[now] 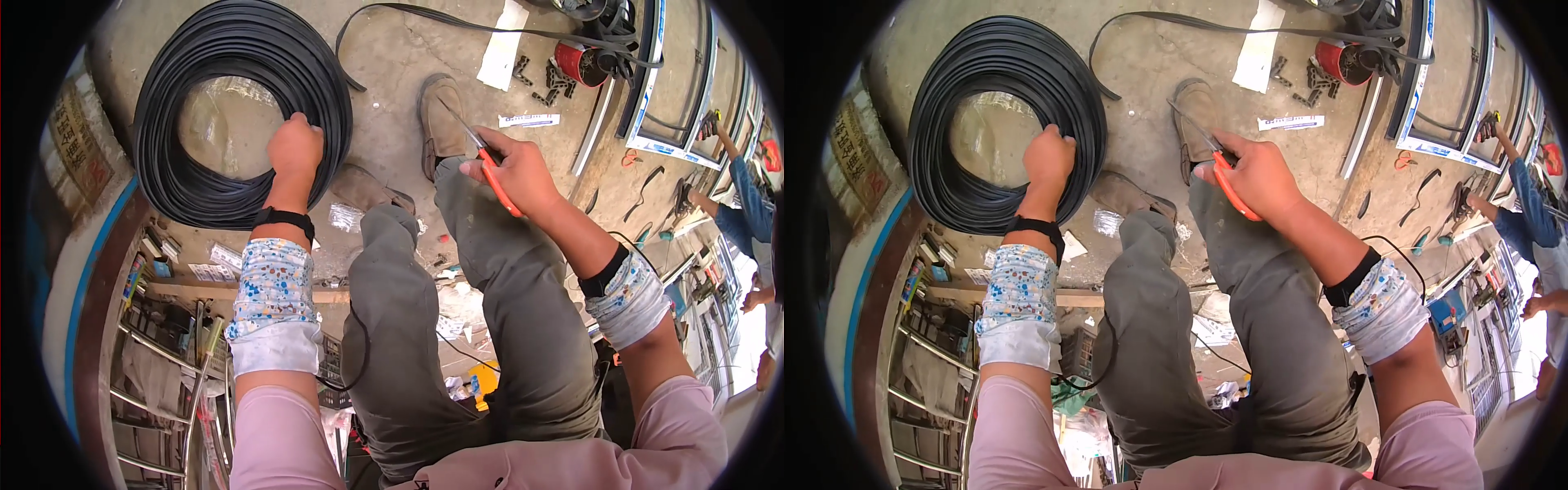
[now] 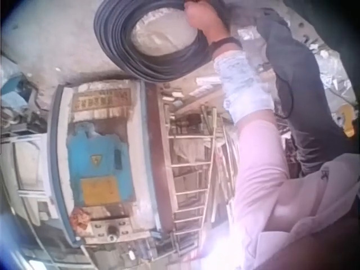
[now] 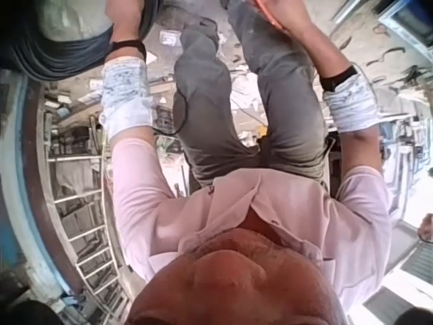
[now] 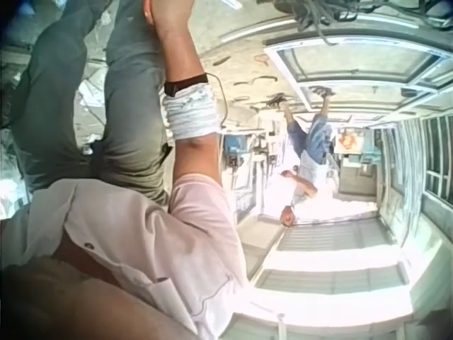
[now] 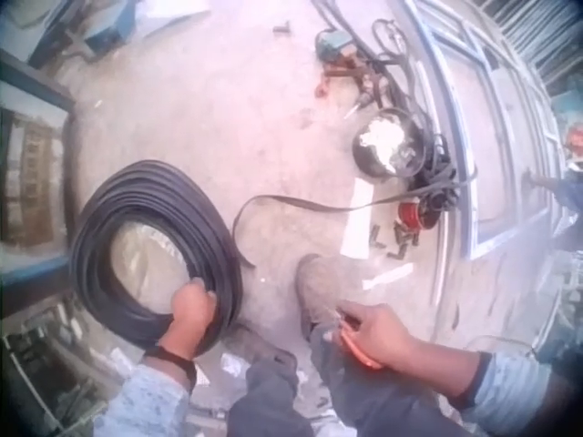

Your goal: Assemble metal window or door frames by cutting and inserting rubber seals and gaskets.

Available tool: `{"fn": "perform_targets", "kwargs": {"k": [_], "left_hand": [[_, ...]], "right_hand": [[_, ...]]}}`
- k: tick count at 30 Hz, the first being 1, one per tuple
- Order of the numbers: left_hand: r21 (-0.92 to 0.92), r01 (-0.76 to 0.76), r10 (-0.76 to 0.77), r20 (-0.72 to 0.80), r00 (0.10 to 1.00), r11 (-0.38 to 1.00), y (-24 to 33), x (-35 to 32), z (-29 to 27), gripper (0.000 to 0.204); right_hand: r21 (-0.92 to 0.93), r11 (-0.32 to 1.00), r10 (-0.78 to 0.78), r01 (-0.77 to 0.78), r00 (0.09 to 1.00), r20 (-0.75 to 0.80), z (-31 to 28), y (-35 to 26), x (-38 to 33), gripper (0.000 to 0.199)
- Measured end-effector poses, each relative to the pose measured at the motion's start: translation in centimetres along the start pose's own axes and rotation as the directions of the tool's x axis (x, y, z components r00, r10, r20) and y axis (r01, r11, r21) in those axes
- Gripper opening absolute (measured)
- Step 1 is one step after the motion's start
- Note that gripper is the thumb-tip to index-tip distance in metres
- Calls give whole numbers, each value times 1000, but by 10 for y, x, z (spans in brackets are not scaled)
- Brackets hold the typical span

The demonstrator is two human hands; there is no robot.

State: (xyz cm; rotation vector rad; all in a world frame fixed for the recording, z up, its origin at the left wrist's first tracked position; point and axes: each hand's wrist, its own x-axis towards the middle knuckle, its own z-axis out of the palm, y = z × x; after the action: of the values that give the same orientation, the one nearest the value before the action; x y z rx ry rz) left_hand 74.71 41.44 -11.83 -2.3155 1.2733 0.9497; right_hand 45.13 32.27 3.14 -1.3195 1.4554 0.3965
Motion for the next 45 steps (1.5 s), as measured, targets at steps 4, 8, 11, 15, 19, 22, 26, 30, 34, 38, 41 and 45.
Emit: {"fn": "perform_targets", "kwargs": {"k": [4, 8, 11, 15, 19, 22, 26, 30, 34, 38, 41, 45], "left_hand": [[90, -121, 119, 30, 992, 989, 7, 2, -6, 23], [122, -160, 156, 37, 987, 980, 9, 4, 2, 23], [103, -92, 84, 75, 994, 990, 7, 7, -4, 24], [138, -113, 96, 125, 987, 984, -9, 9, -43, 28], [131, -173, 141, 226, 964, 976, -60, -22, -113, 26], [-444, -63, 265, 409, 873, 894, -94, -80, -167, 16], [-741, 120, 445, 516, 732, 661, -65, -198, -256, 20], [-856, 42, 609, 400, 685, 516, -25, -283, -344, 25], [-973, 97, 794, 228, 564, 210, -3, -354, -413, 41], [-967, 55, 827, 240, 509, 247, 33, -414, -471, 26], [-981, 48, 828, 186, 529, 190, 100, -452, -497, 37], [-984, -83, 903, 107, 416, 155, 164, -486, -514, 40]], "right_hand": [[-22, 1000, 10, -10, 1000, -7, -10, -1, 8, 66], [-59, 998, -2, 0, 1000, -22, -13, -6, 4, 65], [-61, 998, -7, 6, 1000, -21, -14, -5, 7, 65], [-73, 997, 4, -6, 1000, -27, -19, -16, 1, 66], [8, 1000, -14, 14, 1000, 0, -21, -26, -9, 67], [211, 978, -29, 5, 993, 113, -32, -66, -34, 66], [530, 848, -242, 11, 898, 368, -37, -133, -91, 77], [477, 762, -618, 438, 711, 335, -44, -202, -181, 69], [644, 589, -731, 488, 662, 166, -70, -231, -276, 57], [311, 550, -663, 775, 632, -402, -92, -238, -334, 49], [462, 517, -679, 720, 674, -292, -144, -220, -359, 46], [566, 446, -705, 693, 662, -254, -201, -189, -406, 48]]}}
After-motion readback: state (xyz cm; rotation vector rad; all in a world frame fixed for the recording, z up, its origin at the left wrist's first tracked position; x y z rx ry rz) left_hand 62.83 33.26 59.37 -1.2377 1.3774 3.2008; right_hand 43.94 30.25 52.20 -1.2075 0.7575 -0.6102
